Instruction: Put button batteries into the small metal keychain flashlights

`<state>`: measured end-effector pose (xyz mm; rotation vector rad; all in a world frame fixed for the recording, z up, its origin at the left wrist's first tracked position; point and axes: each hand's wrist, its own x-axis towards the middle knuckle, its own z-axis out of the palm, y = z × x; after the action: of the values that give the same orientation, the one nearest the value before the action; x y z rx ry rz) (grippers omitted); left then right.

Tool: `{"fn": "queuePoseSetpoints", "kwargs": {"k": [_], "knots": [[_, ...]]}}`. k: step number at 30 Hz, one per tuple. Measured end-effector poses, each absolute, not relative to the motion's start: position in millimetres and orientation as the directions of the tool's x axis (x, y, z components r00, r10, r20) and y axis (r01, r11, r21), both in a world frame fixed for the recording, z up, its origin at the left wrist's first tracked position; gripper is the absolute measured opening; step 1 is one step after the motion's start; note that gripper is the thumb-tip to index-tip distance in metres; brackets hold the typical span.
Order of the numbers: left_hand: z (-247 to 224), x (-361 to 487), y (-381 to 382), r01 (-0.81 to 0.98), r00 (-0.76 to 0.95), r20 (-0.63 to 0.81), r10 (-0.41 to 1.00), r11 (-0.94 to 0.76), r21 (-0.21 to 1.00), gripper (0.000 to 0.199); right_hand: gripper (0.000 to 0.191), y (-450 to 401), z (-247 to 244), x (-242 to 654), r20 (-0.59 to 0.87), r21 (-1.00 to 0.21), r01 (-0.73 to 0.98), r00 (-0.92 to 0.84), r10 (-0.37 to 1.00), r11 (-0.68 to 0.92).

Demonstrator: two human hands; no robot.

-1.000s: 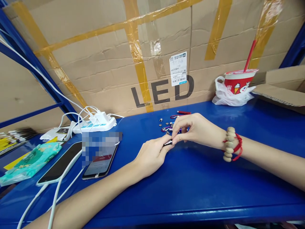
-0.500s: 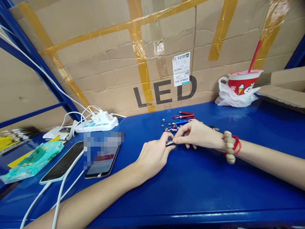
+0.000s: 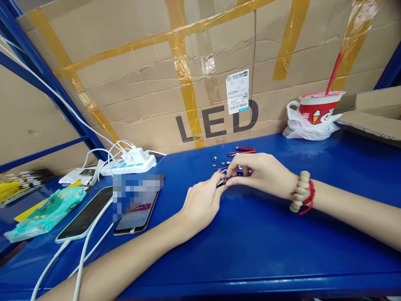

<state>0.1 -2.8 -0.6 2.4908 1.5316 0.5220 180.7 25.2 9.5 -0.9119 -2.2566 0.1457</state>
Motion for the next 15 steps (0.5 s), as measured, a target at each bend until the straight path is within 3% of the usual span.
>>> {"fn": "queuePoseSetpoints", "kwargs": {"k": [3,15], "knots": [[0,0,-3,0.826,0.397,0.192,0.897,-0.441,0.352,0.023,0.022,29,10,187,0.600,-0.203,0.505,-0.612,0.514,0.839],[3,-1,-6,0.781,0.480,0.170,0.861,-0.508,0.364,0.024,0.019,38,11,191,0.582,-0.202,0.350,-0.708,0.400,0.915]]}}
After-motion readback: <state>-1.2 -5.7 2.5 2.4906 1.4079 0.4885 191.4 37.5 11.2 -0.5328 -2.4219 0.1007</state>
